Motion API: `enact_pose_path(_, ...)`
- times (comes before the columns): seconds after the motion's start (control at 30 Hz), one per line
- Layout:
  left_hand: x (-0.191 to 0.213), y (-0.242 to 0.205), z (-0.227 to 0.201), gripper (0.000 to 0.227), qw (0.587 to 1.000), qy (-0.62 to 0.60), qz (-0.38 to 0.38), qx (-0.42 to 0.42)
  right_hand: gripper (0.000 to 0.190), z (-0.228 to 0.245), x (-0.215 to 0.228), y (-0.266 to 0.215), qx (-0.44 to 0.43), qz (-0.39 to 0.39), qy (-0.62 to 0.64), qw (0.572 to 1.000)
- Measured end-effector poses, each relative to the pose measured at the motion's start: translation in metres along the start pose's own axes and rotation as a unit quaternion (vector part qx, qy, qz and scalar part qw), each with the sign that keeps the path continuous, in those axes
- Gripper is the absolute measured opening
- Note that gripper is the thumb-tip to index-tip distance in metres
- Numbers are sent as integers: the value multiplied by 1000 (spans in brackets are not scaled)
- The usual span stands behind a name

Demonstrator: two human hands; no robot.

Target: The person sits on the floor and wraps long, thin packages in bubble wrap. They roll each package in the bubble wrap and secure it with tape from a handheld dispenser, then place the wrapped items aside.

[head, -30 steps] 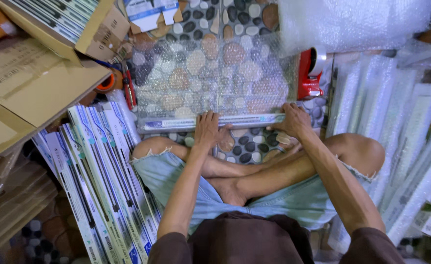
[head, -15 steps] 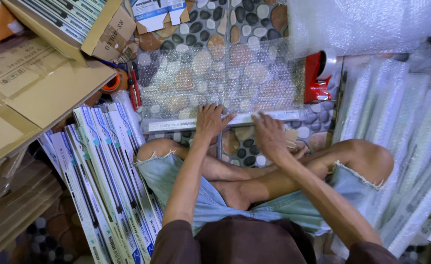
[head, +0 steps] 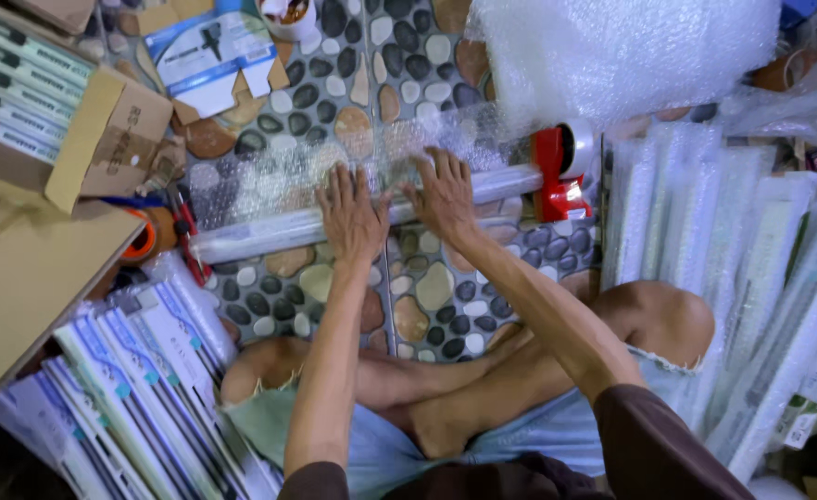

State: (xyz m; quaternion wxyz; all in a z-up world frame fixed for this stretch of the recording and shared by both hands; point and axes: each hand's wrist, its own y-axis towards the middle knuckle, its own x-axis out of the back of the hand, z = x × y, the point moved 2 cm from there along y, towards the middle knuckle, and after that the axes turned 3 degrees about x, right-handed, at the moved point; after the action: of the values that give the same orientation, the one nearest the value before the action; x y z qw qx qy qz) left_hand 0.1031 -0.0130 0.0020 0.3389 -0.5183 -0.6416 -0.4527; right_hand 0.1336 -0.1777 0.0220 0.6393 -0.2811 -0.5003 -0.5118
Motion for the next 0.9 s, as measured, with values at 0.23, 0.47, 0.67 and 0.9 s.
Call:
enact_pose_path(0.23, -16, 90, 17, 73, 996, 48, -56, -50, 113, -20, -15, 23, 57, 73, -76, 993)
enact_pose_path(0.47, -11, 51, 38, 80, 972, 34, -24, -231, 87, -28, -6, 78, 117, 101, -8, 988)
enact_pose_path(0.67, 87, 11, 5, 26, 928, 112, -103, -340, 83, 13, 45, 6, 3, 398, 198, 896)
enact_pose_path(0.9, 212, -79, 16, 15, 914, 334, 70, -220, 53, -38, 104, -86, 171, 140, -6, 975)
